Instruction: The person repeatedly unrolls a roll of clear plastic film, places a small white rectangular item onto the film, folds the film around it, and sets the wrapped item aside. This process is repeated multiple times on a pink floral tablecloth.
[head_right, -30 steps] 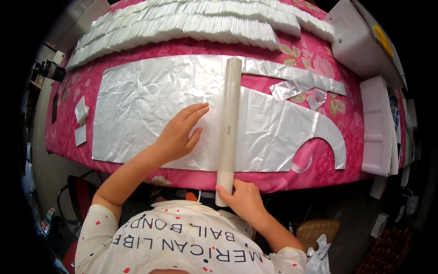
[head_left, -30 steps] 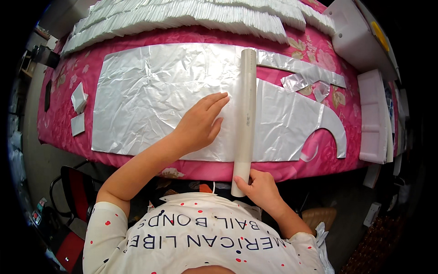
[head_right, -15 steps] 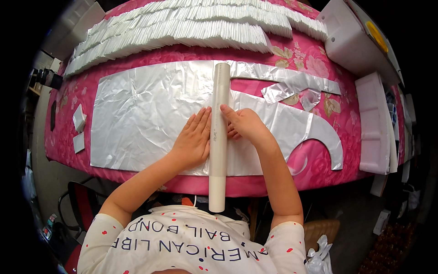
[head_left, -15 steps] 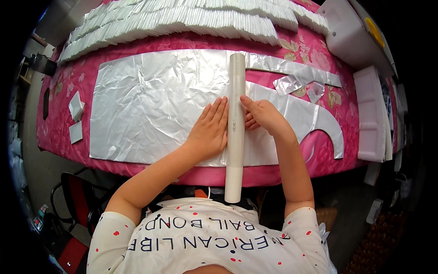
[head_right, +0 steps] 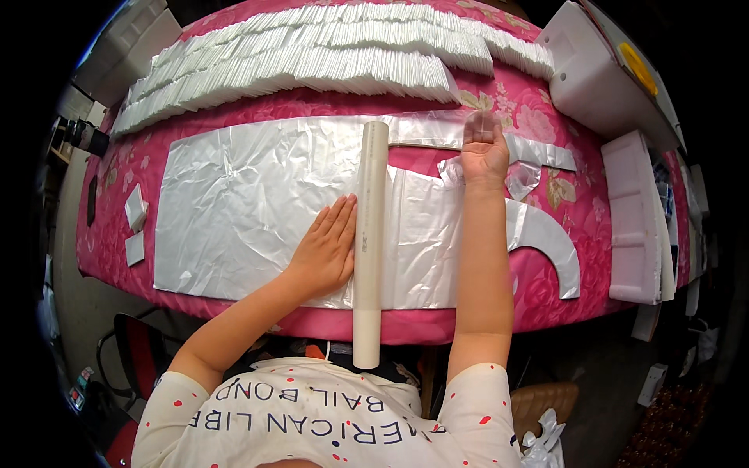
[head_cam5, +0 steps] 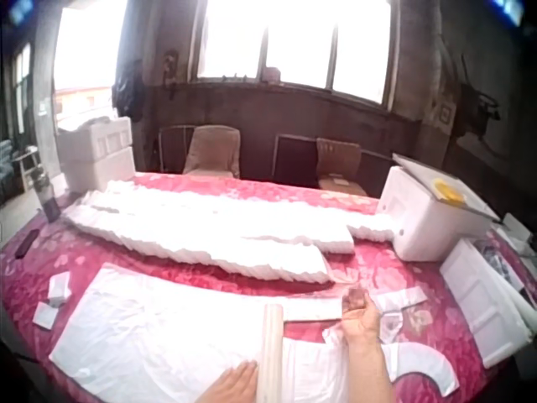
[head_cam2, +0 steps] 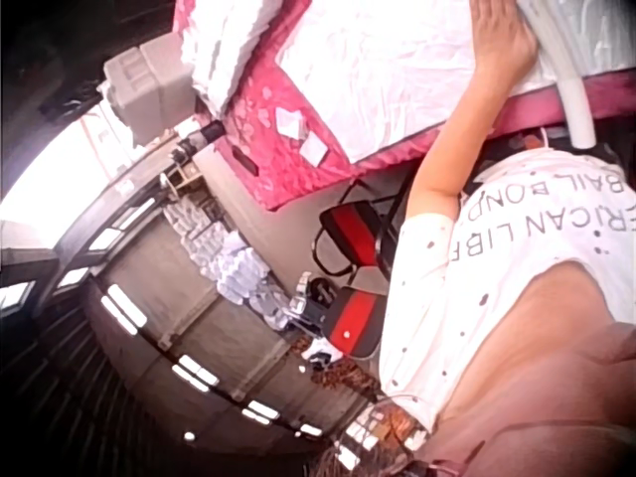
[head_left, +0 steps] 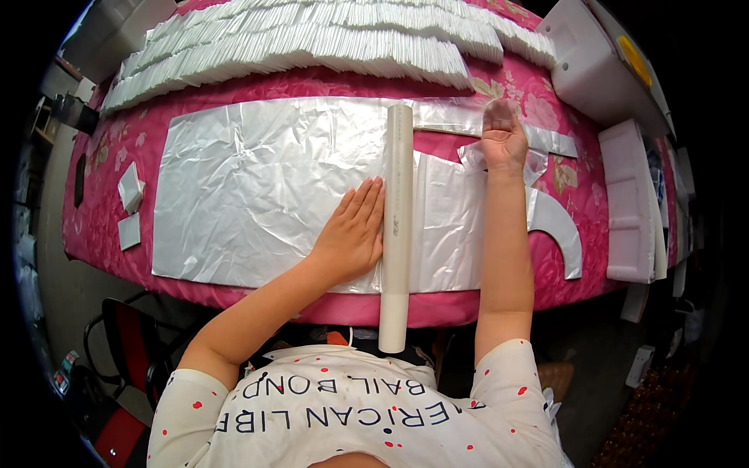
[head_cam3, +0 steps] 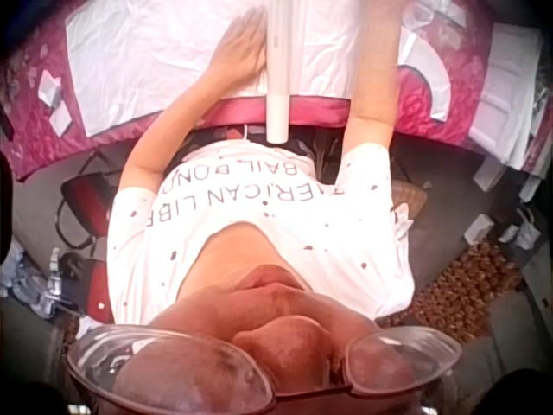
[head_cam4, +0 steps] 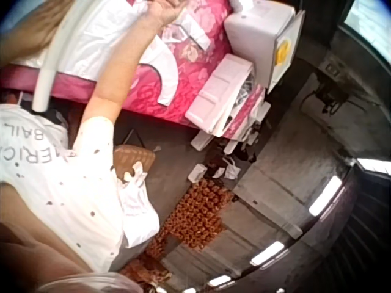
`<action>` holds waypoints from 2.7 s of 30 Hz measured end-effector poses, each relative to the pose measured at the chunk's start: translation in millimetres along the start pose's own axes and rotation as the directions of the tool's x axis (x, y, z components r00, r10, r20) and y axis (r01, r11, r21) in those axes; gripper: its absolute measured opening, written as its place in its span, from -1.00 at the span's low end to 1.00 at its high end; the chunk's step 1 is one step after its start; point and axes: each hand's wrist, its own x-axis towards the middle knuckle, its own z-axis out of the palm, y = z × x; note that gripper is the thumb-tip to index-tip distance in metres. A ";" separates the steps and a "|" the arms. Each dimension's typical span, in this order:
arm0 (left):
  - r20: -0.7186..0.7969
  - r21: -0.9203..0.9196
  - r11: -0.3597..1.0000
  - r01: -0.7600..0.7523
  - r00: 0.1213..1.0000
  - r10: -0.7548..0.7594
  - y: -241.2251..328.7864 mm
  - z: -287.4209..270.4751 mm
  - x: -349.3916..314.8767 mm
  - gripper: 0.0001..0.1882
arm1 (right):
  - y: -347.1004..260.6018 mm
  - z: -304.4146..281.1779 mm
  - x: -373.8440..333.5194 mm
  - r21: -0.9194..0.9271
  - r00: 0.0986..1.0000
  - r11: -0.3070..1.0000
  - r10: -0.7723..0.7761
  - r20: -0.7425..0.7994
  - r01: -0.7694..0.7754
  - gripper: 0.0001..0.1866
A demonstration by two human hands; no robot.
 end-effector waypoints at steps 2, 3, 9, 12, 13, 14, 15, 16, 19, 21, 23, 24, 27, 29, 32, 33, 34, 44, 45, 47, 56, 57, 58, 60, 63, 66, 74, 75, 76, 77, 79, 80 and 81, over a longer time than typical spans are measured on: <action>-0.007 -0.012 1.000 -0.020 1.000 0.020 2.9 0.7 2.1 -0.32 | -80.4 -29.0 26.7 0.088 0.929 0.988 0.085 0.360 -0.124 -0.76; -0.010 -0.020 0.999 -0.031 0.999 0.031 4.6 1.1 4.0 -0.32 | -108.8 -34.8 34.4 0.107 0.844 0.964 0.156 0.512 -0.243 -0.74; -0.038 0.002 1.000 -0.018 0.999 0.018 -0.2 3.7 -0.9 -0.33 | -65.1 63.1 -27.8 -0.069 0.852 0.986 -0.093 0.515 0.150 -0.72; -0.054 0.004 1.000 -0.017 0.998 0.017 -1.6 5.2 -1.8 -0.34 | 51.3 128.3 -115.8 -0.426 0.874 0.874 0.002 0.486 0.235 -0.68; -0.063 0.007 1.000 -0.026 0.998 0.026 -1.1 6.8 -0.2 -0.34 | 88.6 124.4 -131.0 -0.505 0.824 0.835 0.119 0.554 0.219 -0.67; -0.120 -0.035 0.998 -0.049 0.992 0.045 -2.3 8.3 -0.5 -0.34 | 124.2 124.7 -154.4 -0.604 0.785 0.755 0.202 0.585 0.256 -0.68; -0.181 -0.075 0.994 -0.078 0.981 0.063 -3.0 10.7 -1.1 -0.34 | 157.5 118.7 -171.2 -0.694 0.763 0.664 0.286 0.579 0.277 -0.70; -0.244 -0.111 0.988 -0.105 0.967 0.075 -4.0 13.0 -2.7 -0.34 | 192.3 109.5 -185.6 -0.720 0.745 0.624 0.314 0.588 0.305 -0.68; -0.117 0.035 0.997 -0.075 0.990 0.079 -7.6 17.0 -1.9 -0.32 | 237.4 111.3 -214.8 -0.956 0.684 0.147 0.672 0.283 0.252 -0.63; -0.067 0.051 0.995 -0.084 0.994 0.088 -2.2 14.9 3.3 -0.30 | 282.6 73.6 -222.7 -0.806 0.639 0.095 0.559 0.529 0.584 -0.47; -0.059 0.043 0.997 -0.064 0.996 0.067 -6.0 15.3 -0.8 -0.30 | 279.3 83.4 -243.9 -0.781 0.477 0.137 0.723 0.500 0.610 -0.34; -0.054 0.038 0.997 -0.064 0.996 0.066 -6.4 15.4 -1.1 -0.29 | 269.8 94.7 -252.6 -0.769 0.394 0.155 0.787 0.476 0.620 -0.26; -0.041 -0.026 0.999 -0.027 0.999 0.026 -0.1 6.2 0.5 -0.30 | 217.3 109.4 -263.9 -0.715 0.196 0.249 0.857 0.477 0.653 -0.18; -0.180 -0.170 0.984 -0.061 0.983 0.030 -1.8 2.0 -4.2 -0.29 | 175.9 102.3 -266.1 -0.626 0.269 0.392 0.659 0.702 0.674 -0.28; -0.259 -0.522 0.852 -0.048 0.960 -0.105 -10.8 -20.3 -0.2 -0.30 | 103.6 82.5 -246.6 -0.532 0.432 0.150 0.423 0.796 0.833 -0.46; -0.128 -0.780 0.625 0.027 0.971 -0.203 -18.0 -23.1 9.9 -0.32 | 82.9 67.3 -240.5 -0.547 0.492 0.090 0.334 0.804 0.833 -0.49; -0.031 -0.915 0.396 0.078 0.965 -0.262 -25.0 -22.4 18.4 -0.34 | 65.4 51.3 -235.1 -0.559 0.531 -0.005 0.321 0.784 0.829 -0.49; 0.423 -0.861 -0.424 0.281 0.858 -0.290 -54.7 -37.7 71.0 -0.18 | 23.4 7.0 -208.4 -0.340 0.422 -0.270 0.730 0.537 0.901 -0.32; 0.369 -0.907 -0.335 0.257 0.868 -0.333 -55.1 -46.2 63.9 -0.20 | 31.4 9.1 -205.9 -0.337 0.403 -0.248 0.733 0.547 0.908 -0.31; 0.228 -0.972 -0.153 0.180 0.879 -0.419 -65.5 -66.3 45.1 -0.31 | 64.3 16.6 -206.7 -0.330 0.353 -0.187 0.742 0.570 0.925 -0.29; -0.112 -0.925 0.327 0.196 0.680 -0.725 -178.8 -171.7 -153.8 -0.43 | 206.8 110.0 -303.9 -0.209 -0.355 0.742 0.524 0.775 0.637 -0.42; -0.122 -0.924 0.327 0.200 0.657 -0.744 -183.9 -174.2 -183.1 -0.42 | 208.0 110.1 -293.7 -0.234 -0.302 0.692 0.559 0.773 0.683 -0.45; -0.108 -0.917 0.318 0.241 0.618 -0.779 -184.7 -175.3 -211.8 -0.41 | 210.8 109.5 -278.8 -0.258 -0.252 0.644 0.590 0.767 0.720 -0.48; -0.070 -0.897 0.308 0.319 0.583 -0.809 -176.7 -171.8 -254.2 -0.42 | 220.9 102.0 -247.2 -0.308 -0.074 0.479 0.626 0.776 0.822 -0.50; 0.003 -0.880 0.250 0.403 0.532 -0.847 -154.8 -157.9 -285.6 -0.44 | 250.2 99.5 -221.4 -0.167 -0.069 0.260 0.706 0.705 0.951 -0.45; 0.118 -0.935 0.069 0.347 0.490 -0.864 -132.8 -140.2 -289.6 -0.47 | 291.1 107.7 -211.6 0.021 -0.190 0.232 0.738 0.647 0.973 -0.40; -0.231 0.106 0.582 0.806 0.589 -0.774 -98.3 -109.5 -262.7 -0.11 | 403.8 152.5 -256.1 -0.033 -0.090 0.126 0.846 0.525 0.991 -0.47; -0.249 0.086 0.554 0.828 0.556 -0.793 -100.8 -104.4 -264.7 -0.06 | 409.1 154.3 -260.3 -0.046 -0.063 0.100 0.859 0.507 0.994 -0.48; -0.240 -0.003 0.547 0.837 0.530 -0.813 -103.8 -103.1 -266.6 -0.07 | 413.0 148.0 -261.8 -0.066 -0.034 0.096 0.778 0.627 0.993 -0.46; -0.227 -0.090 0.537 0.839 0.508 -0.831 -107.4 -103.2 -268.5 -0.07 | 417.5 136.5 -261.4 -0.086 0.001 0.091 0.681 0.733 0.992 -0.45; -0.161 -0.292 0.512 0.808 0.486 -0.859 -108.3 -106.6 -272.0 -0.17 | 415.6 131.3 -265.1 -0.201 0.167 0.017 0.489 0.856 0.979 -0.39; -0.073 -0.488 0.456 0.745 0.486 -0.871 -105.2 -107.3 -270.9 -0.22 | 408.8 124.7 -269.0 -0.305 0.299 -0.050 0.392 0.870 0.951 -0.35; 0.017 -0.661 0.364 0.656 0.498 -0.867 -100.0 -105.5 -268.5 -0.27 | 400.5 120.8 -272.5 -0.408 0.421 -0.107 0.284 0.861 0.907 -0.30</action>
